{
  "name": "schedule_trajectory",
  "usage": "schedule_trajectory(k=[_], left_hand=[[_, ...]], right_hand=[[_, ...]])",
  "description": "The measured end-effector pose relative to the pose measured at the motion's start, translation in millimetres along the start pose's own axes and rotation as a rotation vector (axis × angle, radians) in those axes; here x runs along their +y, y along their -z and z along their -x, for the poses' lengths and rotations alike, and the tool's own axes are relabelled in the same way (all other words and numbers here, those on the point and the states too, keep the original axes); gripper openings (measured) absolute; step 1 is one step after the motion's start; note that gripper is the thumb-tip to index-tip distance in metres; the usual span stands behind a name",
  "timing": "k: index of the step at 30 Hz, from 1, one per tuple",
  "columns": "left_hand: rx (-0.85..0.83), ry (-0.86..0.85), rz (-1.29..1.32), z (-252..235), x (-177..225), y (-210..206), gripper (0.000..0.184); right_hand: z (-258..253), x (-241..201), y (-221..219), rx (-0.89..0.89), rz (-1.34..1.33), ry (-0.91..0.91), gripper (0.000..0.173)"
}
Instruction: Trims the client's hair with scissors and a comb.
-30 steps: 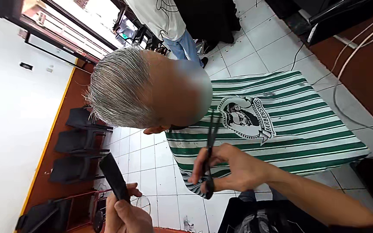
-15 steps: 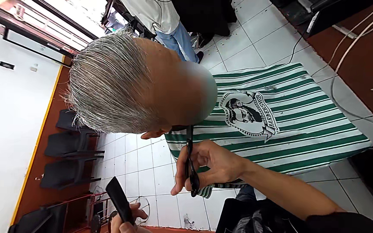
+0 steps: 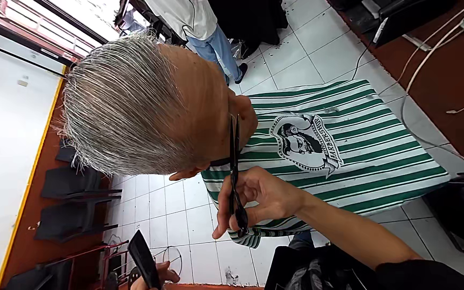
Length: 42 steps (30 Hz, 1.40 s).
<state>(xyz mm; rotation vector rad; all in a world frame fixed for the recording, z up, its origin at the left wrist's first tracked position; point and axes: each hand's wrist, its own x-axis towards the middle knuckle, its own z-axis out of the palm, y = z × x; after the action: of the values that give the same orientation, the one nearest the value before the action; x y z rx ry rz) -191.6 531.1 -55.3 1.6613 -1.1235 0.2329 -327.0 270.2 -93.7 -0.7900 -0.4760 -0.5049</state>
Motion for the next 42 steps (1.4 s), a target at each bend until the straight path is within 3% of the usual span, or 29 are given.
schedule_trajectory(k=[36,42], left_hand=[[0.041,0.026,0.024,0,3,-16,0.034],[0.019,0.031,0.049,-2,9,-20,0.034]], right_hand=[[-9,-21,8,0.129,0.139,-0.075,0.017],[2,-23,3,0.174,0.364,0.003,0.017]])
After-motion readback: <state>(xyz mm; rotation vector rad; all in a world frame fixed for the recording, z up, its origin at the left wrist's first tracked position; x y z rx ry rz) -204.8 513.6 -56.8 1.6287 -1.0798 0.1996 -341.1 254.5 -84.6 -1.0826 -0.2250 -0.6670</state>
